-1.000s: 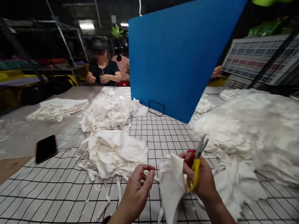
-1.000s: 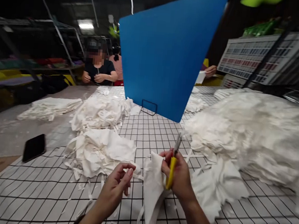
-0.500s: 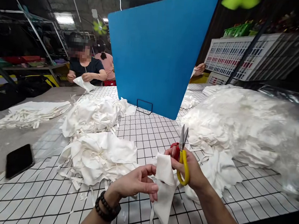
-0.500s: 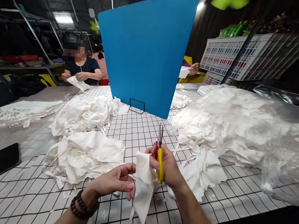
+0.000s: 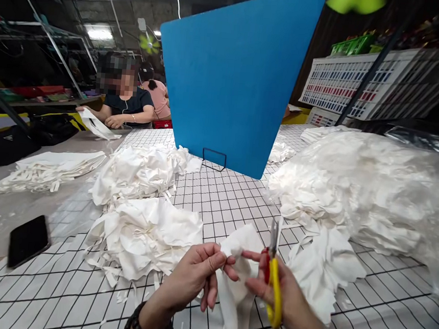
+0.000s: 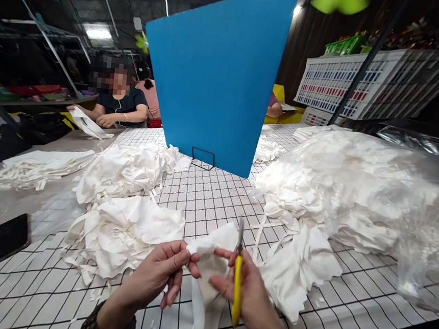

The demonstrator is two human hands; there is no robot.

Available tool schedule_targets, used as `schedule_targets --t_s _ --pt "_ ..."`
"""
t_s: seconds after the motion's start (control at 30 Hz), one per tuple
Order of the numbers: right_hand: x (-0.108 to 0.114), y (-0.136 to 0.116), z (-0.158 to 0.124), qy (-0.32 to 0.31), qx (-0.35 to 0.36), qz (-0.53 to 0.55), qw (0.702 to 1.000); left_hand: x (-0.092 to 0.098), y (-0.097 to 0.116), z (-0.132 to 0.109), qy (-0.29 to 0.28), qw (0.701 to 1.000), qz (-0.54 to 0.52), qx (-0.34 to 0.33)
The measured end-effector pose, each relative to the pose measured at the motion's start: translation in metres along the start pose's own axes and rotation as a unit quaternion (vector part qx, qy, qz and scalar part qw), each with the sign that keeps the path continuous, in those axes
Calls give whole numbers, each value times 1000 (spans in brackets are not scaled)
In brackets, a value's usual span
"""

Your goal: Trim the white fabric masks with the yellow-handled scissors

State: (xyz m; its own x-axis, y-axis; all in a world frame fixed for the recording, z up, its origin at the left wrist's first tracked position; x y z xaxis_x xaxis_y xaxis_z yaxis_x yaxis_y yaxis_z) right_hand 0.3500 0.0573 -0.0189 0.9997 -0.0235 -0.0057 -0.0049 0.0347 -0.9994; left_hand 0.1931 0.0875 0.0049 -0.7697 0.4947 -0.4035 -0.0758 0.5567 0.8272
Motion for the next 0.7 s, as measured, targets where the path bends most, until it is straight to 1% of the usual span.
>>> schedule_targets --t_s 0.1,0.17,0.23,0.3,0.37,0.4,0.43,0.47,0.5,0.53,0.57,0.6,0.63,0.7 --pt "-22 17 -13 32 -8 -69 997 -9 15 -4 33 998 3 -45" --pt "-32 21 -8 53 8 -95 994 -15 24 -12 51 996 2 -75" --pt "-31 15 5 77 41 -88 992 -17 33 -24 74 992 1 -106" --pt "-16 -5 24 120 89 -69 986 -18 39 -39 94 986 5 -134" --pt "6 -35 44 181 143 -62 971 -19 44 -52 125 980 20 -156" --pt "15 -52 53 208 172 -68 961 -18 46 -58 151 973 33 -173" --pt "21 -69 62 221 202 -71 951 -17 49 -63 187 962 48 -195" --pt "22 -82 70 217 217 -74 949 -15 51 -69 229 946 63 -221" --pt "19 -89 78 194 211 -84 954 -12 53 -73 271 927 72 -247" --pt "13 -90 84 158 188 -102 964 -10 54 -77 306 910 71 -270" --pt "4 -85 88 112 153 -128 973 -7 53 -78 329 899 61 -283" --pt "-5 -76 89 61 114 -160 979 -4 51 -77 339 896 42 -285" --pt "-13 -64 87 12 78 -194 978 0 46 -74 336 900 15 -277" --pt "-23 -37 76 -70 28 -250 965 9 34 -63 304 922 -46 -237"
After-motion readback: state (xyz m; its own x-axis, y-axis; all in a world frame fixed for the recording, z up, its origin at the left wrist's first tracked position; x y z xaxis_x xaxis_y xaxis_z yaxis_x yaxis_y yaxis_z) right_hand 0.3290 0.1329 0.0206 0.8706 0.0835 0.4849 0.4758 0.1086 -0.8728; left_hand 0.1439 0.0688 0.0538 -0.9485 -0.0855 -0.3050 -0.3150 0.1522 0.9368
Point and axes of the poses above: each hand's wrist, its own z-axis towards the middle knuckle, its own x-axis out of the back of the hand, y = z × x, the point moved 7 cm from there along z, towards the middle knuckle, and after that the axes turned 9 degrees about x, right-handed, at the moved point
